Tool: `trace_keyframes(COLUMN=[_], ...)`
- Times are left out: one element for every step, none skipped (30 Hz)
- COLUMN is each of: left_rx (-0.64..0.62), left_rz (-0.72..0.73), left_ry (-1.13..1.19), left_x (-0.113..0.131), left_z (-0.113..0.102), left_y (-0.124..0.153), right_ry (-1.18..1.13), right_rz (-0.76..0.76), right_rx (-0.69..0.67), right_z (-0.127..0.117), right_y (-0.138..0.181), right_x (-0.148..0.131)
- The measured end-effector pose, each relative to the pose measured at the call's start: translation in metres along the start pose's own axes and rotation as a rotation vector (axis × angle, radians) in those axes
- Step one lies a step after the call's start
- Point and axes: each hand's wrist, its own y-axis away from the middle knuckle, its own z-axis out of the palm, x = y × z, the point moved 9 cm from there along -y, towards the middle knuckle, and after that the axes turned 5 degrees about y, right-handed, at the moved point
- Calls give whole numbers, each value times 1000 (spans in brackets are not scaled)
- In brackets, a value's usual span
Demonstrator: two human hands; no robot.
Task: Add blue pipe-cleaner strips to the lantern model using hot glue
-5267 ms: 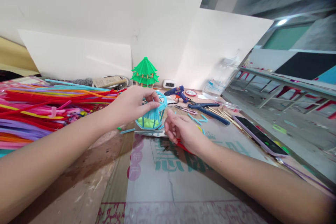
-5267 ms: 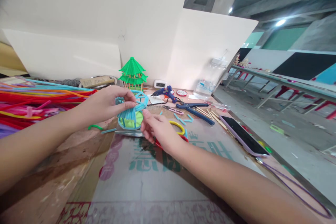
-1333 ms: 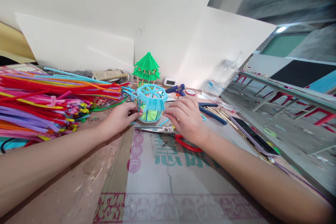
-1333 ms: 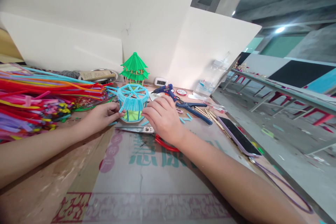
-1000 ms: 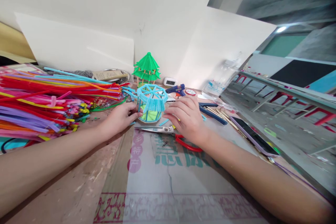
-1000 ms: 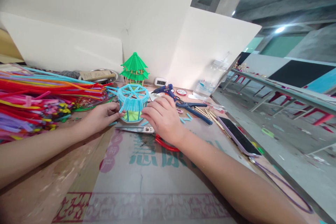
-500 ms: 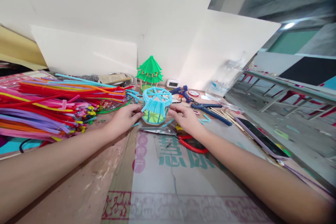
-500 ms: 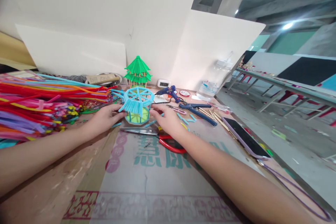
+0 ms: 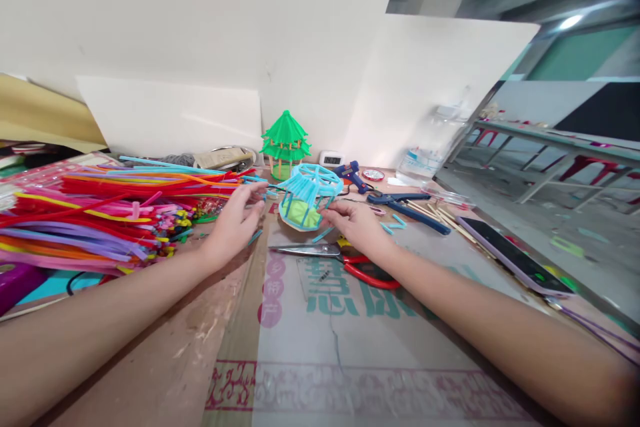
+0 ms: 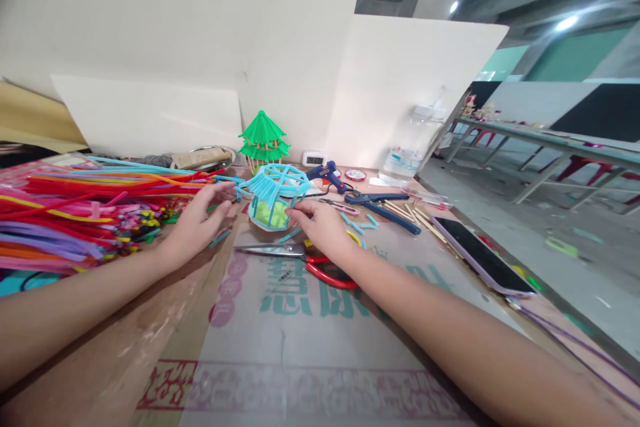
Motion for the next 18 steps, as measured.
trace_keyframes(left_rx=[49, 85, 104, 75, 32, -30, -105, -183, -259, -333, -396, -448, -490, -518, -542, -565, -588, -611], left_rz=[74, 140, 198, 237, 260, 286, 311, 325, 332, 330, 318, 301, 284, 272, 263, 260, 260, 260], left_ry=[-39, -67, -93, -122, -158, -192, -220, -245, -267, -290, -315, -341, -365, -382, -390, -389, -382, -374], left_x=[13, 27, 40, 52, 62, 72, 80, 85, 89, 91, 91, 90, 89, 88, 87, 87, 87, 86], left_z=[-10, -19, -26, -28, -28, -26, -21, -15, -8, -1, 6, 11, 16, 20, 22, 25, 27, 29], left_y=[-3, -6, -10, -16, -24, -31, -38, -44, -50, -54, -58, -61, -63, -65, -67, -68, -69, -70], right_ry=[11, 28, 48, 67, 84, 96, 104, 111, 116, 119, 119, 119, 117, 115, 112, 111, 112, 114], right_rz=[-4, -11, -21, -30, -37, -40, -42, -44, -48, -54, -61, -67, -71, -74, -75, -75, -76, -78], right_rx=[-10, -23, -37, -53, -74, -97, -119, -136, -145, -147, -144, -137, -130, -124, -121, -119, -117, -117], right_z=[1, 2, 3, 4, 6, 7, 9, 9, 10, 9, 9, 8, 8, 8, 8, 9, 9, 9], right_y=[-1, -1, -1, -1, 0, 0, 1, 2, 3, 3, 4, 4, 4, 4, 4, 4, 3, 3], right_x=[-1, -3, -6, -9, -13, -16, -18, -20, -22, -23, -24, -24, -24, -23, -21, -20, -19, -19])
